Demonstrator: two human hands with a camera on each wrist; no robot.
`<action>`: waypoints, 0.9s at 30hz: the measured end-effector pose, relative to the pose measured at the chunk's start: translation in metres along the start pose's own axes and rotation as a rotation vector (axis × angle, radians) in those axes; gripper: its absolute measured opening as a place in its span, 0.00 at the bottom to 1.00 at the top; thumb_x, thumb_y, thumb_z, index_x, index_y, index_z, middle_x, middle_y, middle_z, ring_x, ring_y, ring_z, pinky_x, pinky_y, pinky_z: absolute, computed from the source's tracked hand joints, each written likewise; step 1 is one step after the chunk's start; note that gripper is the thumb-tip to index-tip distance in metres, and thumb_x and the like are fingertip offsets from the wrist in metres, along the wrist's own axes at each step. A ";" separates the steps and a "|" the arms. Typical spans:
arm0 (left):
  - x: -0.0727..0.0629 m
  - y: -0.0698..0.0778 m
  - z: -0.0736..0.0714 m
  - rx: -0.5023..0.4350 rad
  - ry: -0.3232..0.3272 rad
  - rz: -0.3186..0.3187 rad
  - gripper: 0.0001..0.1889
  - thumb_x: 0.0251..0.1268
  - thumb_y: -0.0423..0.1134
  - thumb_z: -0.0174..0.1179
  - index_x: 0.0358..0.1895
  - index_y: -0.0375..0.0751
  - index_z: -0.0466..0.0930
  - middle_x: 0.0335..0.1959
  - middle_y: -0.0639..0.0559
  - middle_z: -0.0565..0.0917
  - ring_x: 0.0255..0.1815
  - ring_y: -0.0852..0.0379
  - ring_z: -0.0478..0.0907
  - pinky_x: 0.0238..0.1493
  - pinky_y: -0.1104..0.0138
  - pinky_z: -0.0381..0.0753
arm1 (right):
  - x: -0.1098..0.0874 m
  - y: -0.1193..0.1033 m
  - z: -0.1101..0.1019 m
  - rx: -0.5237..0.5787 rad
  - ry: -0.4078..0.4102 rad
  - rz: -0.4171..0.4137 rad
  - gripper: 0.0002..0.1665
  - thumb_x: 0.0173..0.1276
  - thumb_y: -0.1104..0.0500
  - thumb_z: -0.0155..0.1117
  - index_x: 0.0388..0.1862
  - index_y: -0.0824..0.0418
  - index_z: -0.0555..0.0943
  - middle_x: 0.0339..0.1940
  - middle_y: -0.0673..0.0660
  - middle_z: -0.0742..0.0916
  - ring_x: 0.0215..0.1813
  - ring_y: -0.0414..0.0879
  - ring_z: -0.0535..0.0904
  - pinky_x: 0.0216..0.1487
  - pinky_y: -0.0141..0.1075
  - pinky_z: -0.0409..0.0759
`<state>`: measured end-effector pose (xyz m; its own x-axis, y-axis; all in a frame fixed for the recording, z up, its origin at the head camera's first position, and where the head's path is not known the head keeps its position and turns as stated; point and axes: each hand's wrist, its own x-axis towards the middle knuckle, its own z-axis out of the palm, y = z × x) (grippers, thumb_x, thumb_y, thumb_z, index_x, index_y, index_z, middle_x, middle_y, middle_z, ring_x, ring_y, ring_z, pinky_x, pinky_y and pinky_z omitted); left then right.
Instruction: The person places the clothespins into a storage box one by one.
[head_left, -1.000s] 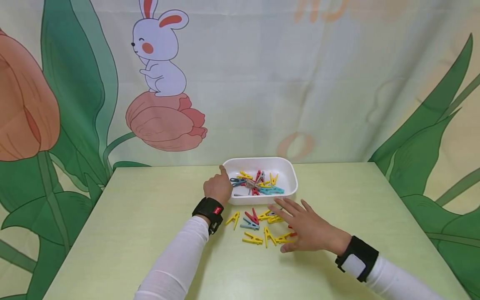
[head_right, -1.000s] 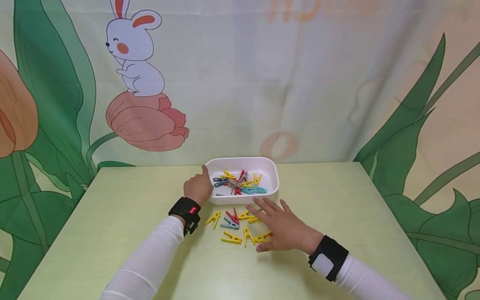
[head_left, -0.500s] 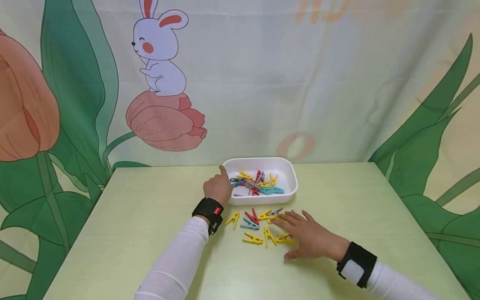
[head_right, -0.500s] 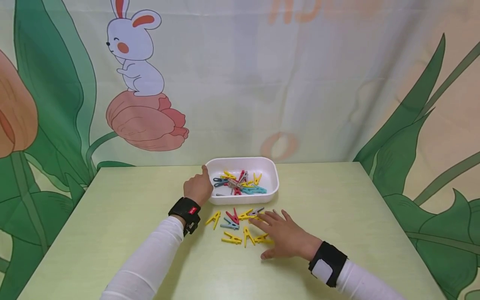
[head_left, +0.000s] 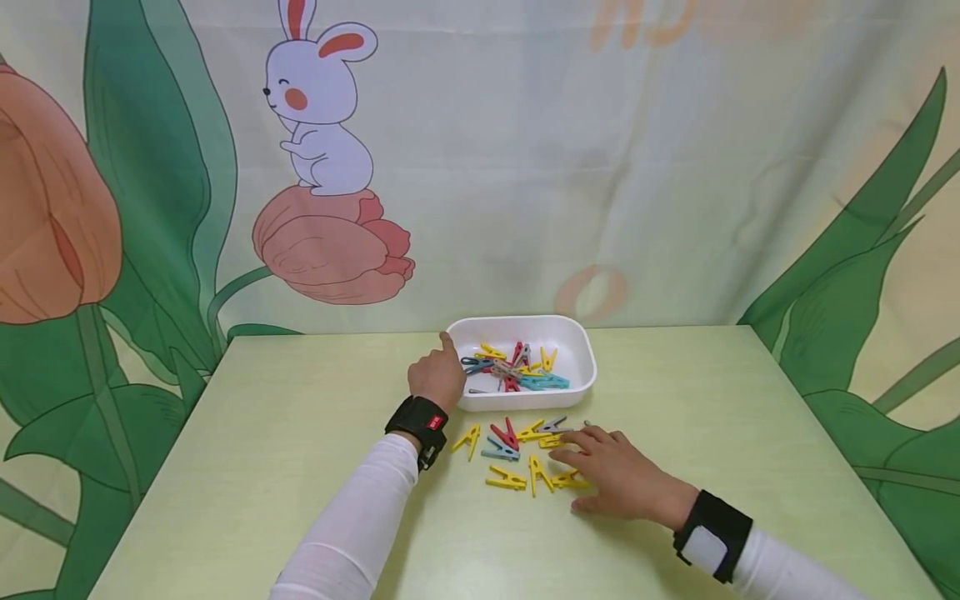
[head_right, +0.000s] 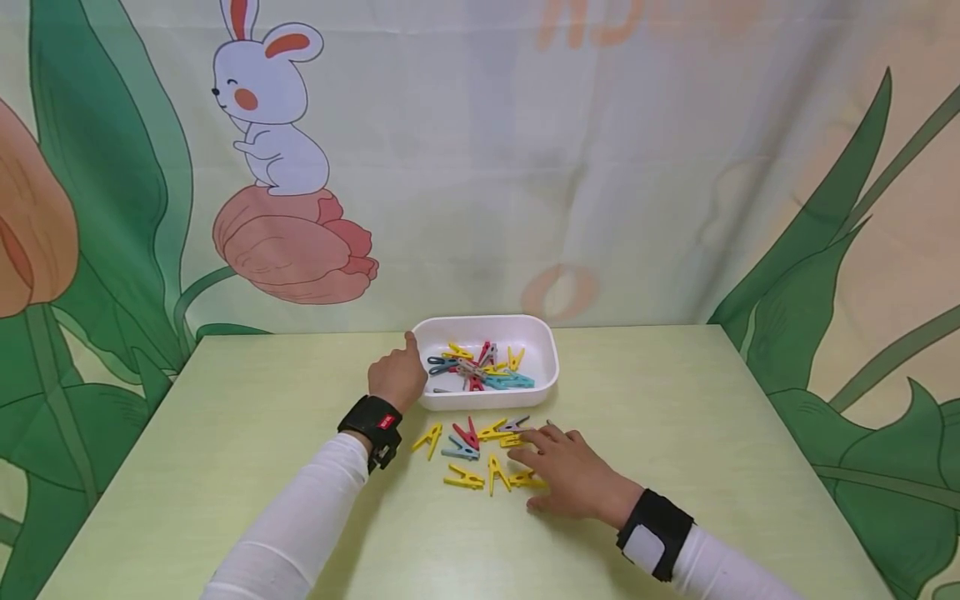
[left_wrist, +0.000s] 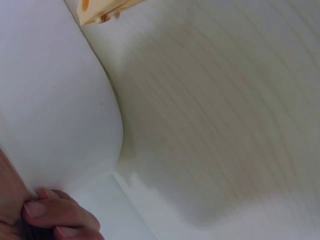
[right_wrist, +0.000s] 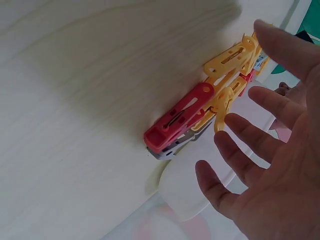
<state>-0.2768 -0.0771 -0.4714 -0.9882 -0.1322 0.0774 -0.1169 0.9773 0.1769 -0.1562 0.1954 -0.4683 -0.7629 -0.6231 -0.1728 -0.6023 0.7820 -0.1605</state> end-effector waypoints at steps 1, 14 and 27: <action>0.000 0.000 0.000 0.002 0.002 0.001 0.31 0.72 0.40 0.51 0.75 0.36 0.58 0.26 0.43 0.83 0.21 0.51 0.76 0.28 0.59 0.77 | 0.000 0.000 0.000 -0.003 0.004 0.003 0.41 0.56 0.41 0.74 0.69 0.46 0.73 0.71 0.54 0.74 0.73 0.60 0.65 0.67 0.60 0.65; -0.001 -0.001 -0.001 -0.006 -0.006 0.001 0.32 0.72 0.41 0.51 0.75 0.36 0.58 0.26 0.43 0.83 0.21 0.51 0.76 0.29 0.59 0.77 | 0.004 0.000 0.007 0.032 -0.069 -0.012 0.31 0.58 0.49 0.75 0.62 0.44 0.78 0.61 0.52 0.80 0.61 0.51 0.75 0.58 0.51 0.76; 0.000 -0.002 0.000 0.003 -0.012 0.007 0.32 0.71 0.41 0.51 0.76 0.36 0.57 0.26 0.44 0.82 0.21 0.51 0.75 0.28 0.60 0.76 | 0.002 -0.003 0.012 -0.011 -0.023 -0.099 0.26 0.61 0.54 0.71 0.60 0.44 0.80 0.54 0.50 0.82 0.54 0.45 0.77 0.58 0.45 0.77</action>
<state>-0.2767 -0.0787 -0.4721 -0.9901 -0.1235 0.0669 -0.1103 0.9786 0.1735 -0.1534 0.1915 -0.4794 -0.6939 -0.6974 -0.1792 -0.6770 0.7166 -0.1677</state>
